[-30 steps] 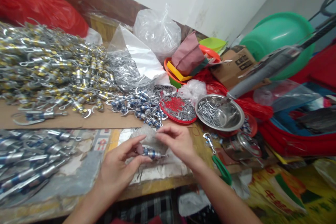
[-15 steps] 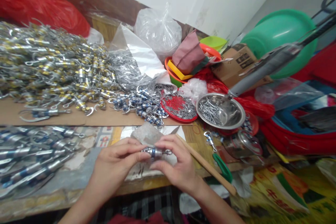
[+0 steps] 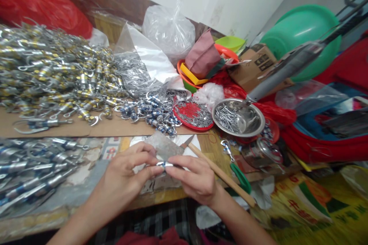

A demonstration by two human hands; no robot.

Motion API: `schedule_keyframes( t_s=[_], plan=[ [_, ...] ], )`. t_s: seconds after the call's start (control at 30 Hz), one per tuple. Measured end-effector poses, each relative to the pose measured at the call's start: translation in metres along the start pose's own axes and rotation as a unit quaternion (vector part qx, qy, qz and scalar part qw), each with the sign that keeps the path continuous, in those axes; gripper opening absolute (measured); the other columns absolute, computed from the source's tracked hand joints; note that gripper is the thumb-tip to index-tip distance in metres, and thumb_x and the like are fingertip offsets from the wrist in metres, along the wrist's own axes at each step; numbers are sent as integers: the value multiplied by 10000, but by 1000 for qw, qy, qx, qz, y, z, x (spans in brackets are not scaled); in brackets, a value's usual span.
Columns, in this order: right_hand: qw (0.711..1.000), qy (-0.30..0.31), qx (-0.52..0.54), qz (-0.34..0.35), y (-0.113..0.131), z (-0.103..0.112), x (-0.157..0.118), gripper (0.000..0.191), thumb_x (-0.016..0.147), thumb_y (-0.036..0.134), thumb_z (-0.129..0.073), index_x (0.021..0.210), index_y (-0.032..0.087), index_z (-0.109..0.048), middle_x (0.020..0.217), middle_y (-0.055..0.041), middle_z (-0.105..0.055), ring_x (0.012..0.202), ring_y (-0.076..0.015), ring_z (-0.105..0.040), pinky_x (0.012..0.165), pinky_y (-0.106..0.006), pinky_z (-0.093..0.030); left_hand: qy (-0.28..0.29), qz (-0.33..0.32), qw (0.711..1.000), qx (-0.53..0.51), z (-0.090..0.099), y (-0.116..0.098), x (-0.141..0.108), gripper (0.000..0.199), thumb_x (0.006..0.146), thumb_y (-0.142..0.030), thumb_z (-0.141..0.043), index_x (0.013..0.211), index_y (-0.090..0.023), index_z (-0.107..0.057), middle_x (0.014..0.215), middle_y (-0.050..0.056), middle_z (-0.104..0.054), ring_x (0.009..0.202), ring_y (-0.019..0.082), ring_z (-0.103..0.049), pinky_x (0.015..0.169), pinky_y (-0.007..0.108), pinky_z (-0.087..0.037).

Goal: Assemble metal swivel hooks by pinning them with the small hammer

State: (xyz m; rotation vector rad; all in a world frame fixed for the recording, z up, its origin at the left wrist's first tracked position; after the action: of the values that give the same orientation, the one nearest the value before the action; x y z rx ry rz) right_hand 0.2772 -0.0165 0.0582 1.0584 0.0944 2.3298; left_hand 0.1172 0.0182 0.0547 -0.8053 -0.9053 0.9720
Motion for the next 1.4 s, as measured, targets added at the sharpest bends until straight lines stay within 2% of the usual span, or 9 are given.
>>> schedule_keyframes(
  t_s=[0.13,0.27,0.37,0.47,0.6,0.8,1.03,1.23,1.4],
  plan=[
    [985,-38,94,-142,-3,-6,-4,248,787,87,-503,920,195,-683,900,-73,-664,769,-128,-634,658,-210,-531,-5,152,984,-92,-8,15,-7,111,623,-301,-676,701,-232,-717,708,9,-730,660,197,-661,626,280,-530],
    [957,-13,145,-252,-14,-10,1,102,729,222,-647,802,207,-716,762,-40,-682,674,-134,-641,619,-230,-530,-51,260,941,-211,-20,30,-17,504,494,-303,-764,971,-183,-649,875,36,-732,790,233,-670,702,313,-556],
    [952,79,13,-294,-51,-6,10,133,774,257,-602,836,204,-708,830,-26,-694,764,-124,-639,707,-220,-513,-43,284,922,-258,-25,34,-17,650,533,-319,-750,1121,-153,-527,899,53,-713,841,216,-659,763,306,-541],
    [899,129,-224,-353,-111,8,17,265,863,183,-450,1064,187,-623,1067,-62,-642,997,-141,-577,876,-259,-439,-26,283,919,-273,-25,36,-15,746,579,-323,-730,1219,-166,-382,820,26,-692,814,196,-660,769,305,-532],
    [862,193,-276,-379,-172,6,25,271,764,99,-516,985,176,-653,909,-117,-683,927,-252,-609,811,-366,-449,1,282,920,-274,-25,35,-15,758,608,-306,-714,1241,-190,-313,834,27,-673,822,195,-655,756,301,-526],
    [856,224,-280,-374,-194,-3,33,213,660,54,-576,826,152,-669,887,-132,-664,940,-260,-591,820,-339,-428,5,308,908,-284,-25,36,-14,846,572,-280,-732,1273,-186,-268,759,7,-666,774,210,-668,719,323,-527],
    [914,148,-169,-339,-135,7,28,208,821,175,-448,911,142,-633,885,-53,-675,796,-132,-623,723,-238,-483,-4,328,896,-300,-21,45,-10,936,485,-238,-780,1277,-180,-284,650,-26,-648,648,204,-671,637,325,-536],
    [996,44,32,-71,-32,-14,20,206,770,93,-473,816,183,-653,799,-37,-697,786,-147,-631,718,-293,-485,2,319,898,-303,-20,46,-8,922,479,-232,-777,1268,-166,-304,654,-23,-661,653,190,-664,630,302,-528],
    [999,48,-2,13,-25,-27,16,170,802,138,-497,874,181,-646,847,-48,-702,813,-157,-634,703,-296,-472,5,310,897,-314,-21,46,-9,922,490,-219,-774,1269,-153,-285,649,-25,-655,661,184,-656,629,296,-519]
  ],
)
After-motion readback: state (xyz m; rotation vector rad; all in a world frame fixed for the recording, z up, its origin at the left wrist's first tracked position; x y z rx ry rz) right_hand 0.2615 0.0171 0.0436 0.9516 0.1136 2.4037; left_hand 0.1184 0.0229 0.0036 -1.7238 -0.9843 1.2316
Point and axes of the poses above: each hand's wrist, its own x-axis towards the middle knuckle, its own z-axis out of the back of the hand, y = z × x, the point moved 4 cm from there along x, towards the middle knuckle
